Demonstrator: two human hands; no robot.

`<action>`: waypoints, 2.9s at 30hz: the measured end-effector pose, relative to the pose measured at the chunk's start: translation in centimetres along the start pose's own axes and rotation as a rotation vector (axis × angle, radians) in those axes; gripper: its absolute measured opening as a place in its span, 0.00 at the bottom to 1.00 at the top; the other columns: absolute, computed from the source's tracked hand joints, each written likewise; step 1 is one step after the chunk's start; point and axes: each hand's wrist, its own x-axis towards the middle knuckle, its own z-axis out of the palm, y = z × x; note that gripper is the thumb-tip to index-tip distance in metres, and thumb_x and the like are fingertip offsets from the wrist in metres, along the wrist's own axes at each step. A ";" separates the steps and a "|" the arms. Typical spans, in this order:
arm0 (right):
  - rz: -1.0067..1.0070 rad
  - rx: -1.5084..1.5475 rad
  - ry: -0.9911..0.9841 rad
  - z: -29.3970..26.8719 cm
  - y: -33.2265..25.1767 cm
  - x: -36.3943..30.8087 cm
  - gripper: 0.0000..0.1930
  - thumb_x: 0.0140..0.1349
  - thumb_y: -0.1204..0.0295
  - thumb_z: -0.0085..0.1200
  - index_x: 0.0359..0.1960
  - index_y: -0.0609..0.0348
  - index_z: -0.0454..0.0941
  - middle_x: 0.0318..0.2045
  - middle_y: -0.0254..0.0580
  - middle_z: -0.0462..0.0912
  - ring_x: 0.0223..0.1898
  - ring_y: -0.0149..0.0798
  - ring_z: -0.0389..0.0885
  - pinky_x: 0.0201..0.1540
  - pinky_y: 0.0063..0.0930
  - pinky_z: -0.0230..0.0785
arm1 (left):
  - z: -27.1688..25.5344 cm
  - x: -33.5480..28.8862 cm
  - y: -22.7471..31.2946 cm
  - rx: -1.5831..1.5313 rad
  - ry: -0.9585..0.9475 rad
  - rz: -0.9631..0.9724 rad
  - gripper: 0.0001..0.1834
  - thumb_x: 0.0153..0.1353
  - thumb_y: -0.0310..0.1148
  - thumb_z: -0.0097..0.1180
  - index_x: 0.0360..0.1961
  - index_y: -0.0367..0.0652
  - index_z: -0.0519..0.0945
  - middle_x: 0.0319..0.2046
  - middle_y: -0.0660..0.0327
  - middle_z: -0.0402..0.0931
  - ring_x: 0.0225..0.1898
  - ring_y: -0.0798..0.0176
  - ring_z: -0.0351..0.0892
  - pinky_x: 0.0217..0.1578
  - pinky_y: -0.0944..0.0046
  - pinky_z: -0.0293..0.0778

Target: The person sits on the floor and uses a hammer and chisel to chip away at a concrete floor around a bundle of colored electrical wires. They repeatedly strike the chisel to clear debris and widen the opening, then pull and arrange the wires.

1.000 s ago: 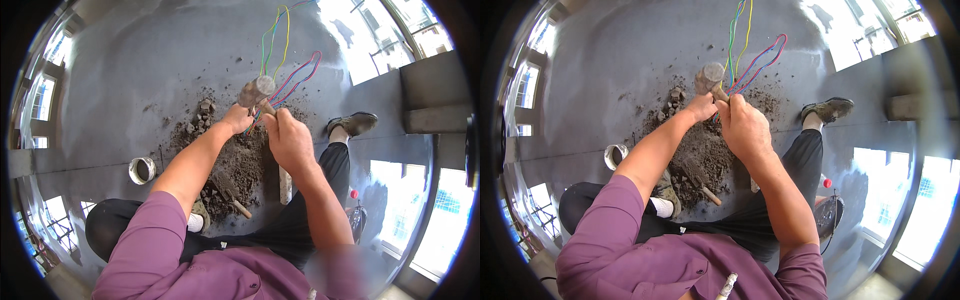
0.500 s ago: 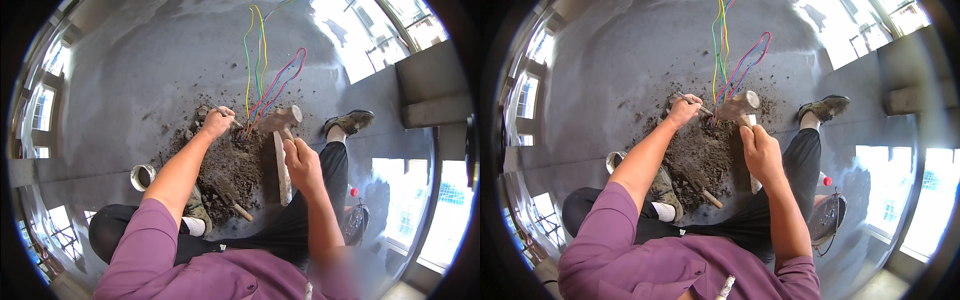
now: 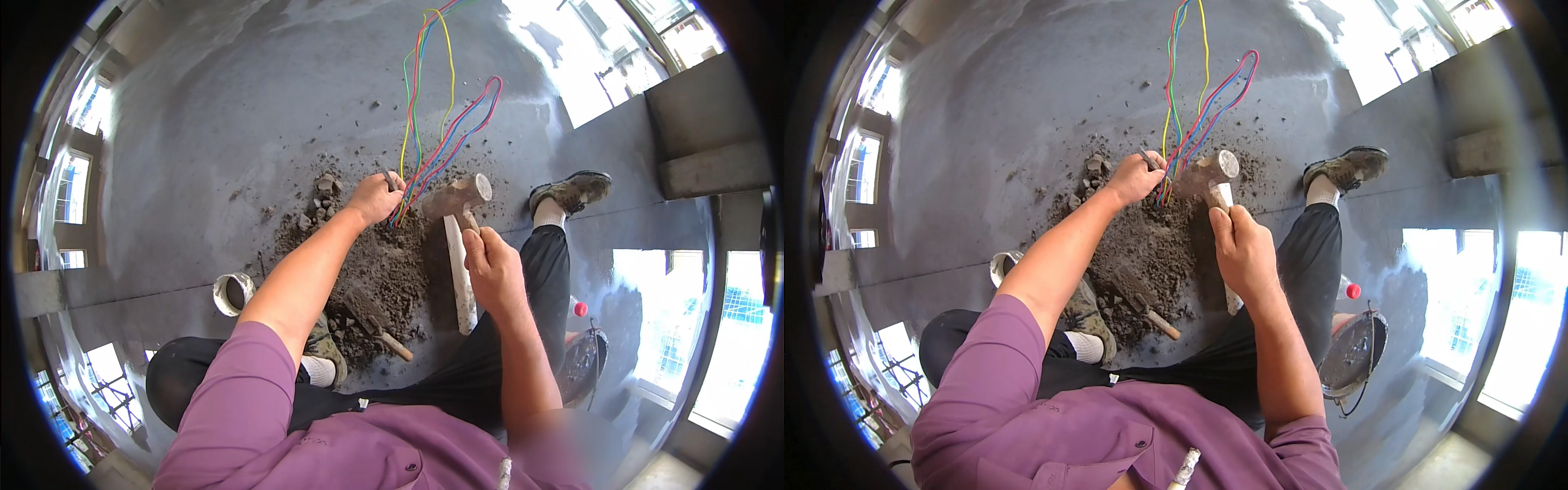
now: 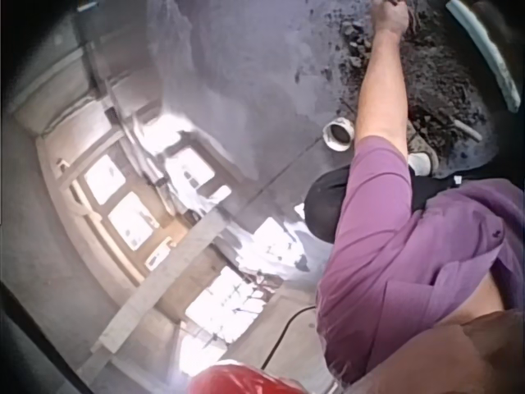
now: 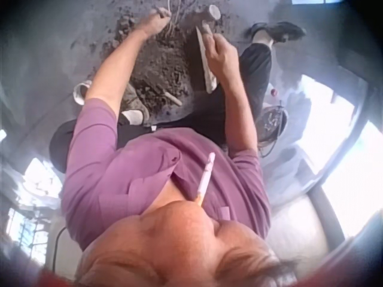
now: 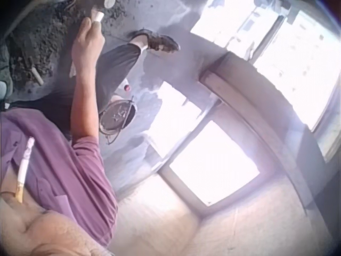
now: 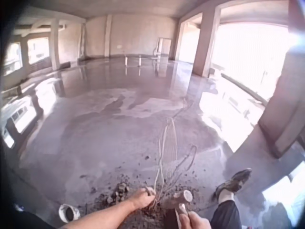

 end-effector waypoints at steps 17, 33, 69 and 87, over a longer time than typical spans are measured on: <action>-0.324 -0.506 -0.064 3.1 -4.6 6.3 0.16 0.69 0.60 0.49 0.33 0.63 0.72 0.26 0.58 0.82 0.31 0.61 0.83 0.34 0.53 0.74 | 0.7 -0.2 0.2 0.154 0.001 0.095 0.11 0.56 0.37 0.55 0.35 0.42 0.81 0.32 0.47 0.81 0.41 0.42 0.81 0.40 0.49 0.75; -0.096 -0.147 -0.120 0.1 -2.3 0.8 0.18 0.70 0.60 0.51 0.30 0.64 0.71 0.22 0.61 0.77 0.27 0.64 0.77 0.30 0.50 0.67 | -1.3 0.2 -3.3 -0.222 -0.099 -0.256 0.10 0.54 0.34 0.63 0.36 0.41 0.83 0.29 0.58 0.84 0.32 0.64 0.83 0.36 0.62 0.79; -0.301 -0.360 -0.148 6.1 -3.6 2.7 0.17 0.70 0.59 0.49 0.33 0.62 0.70 0.26 0.60 0.81 0.30 0.63 0.80 0.33 0.56 0.70 | 2.7 -3.3 -3.7 -0.131 0.105 -0.029 0.06 0.60 0.34 0.59 0.33 0.43 0.82 0.32 0.55 0.83 0.36 0.54 0.82 0.37 0.53 0.76; 0.168 0.124 0.049 1.8 3.5 -4.8 0.17 0.74 0.63 0.49 0.28 0.61 0.71 0.17 0.31 0.72 0.20 0.25 0.68 0.24 0.26 0.63 | -2.4 -4.8 -2.7 0.068 0.159 -0.051 0.09 0.54 0.36 0.60 0.34 0.43 0.84 0.29 0.55 0.84 0.32 0.54 0.83 0.38 0.58 0.78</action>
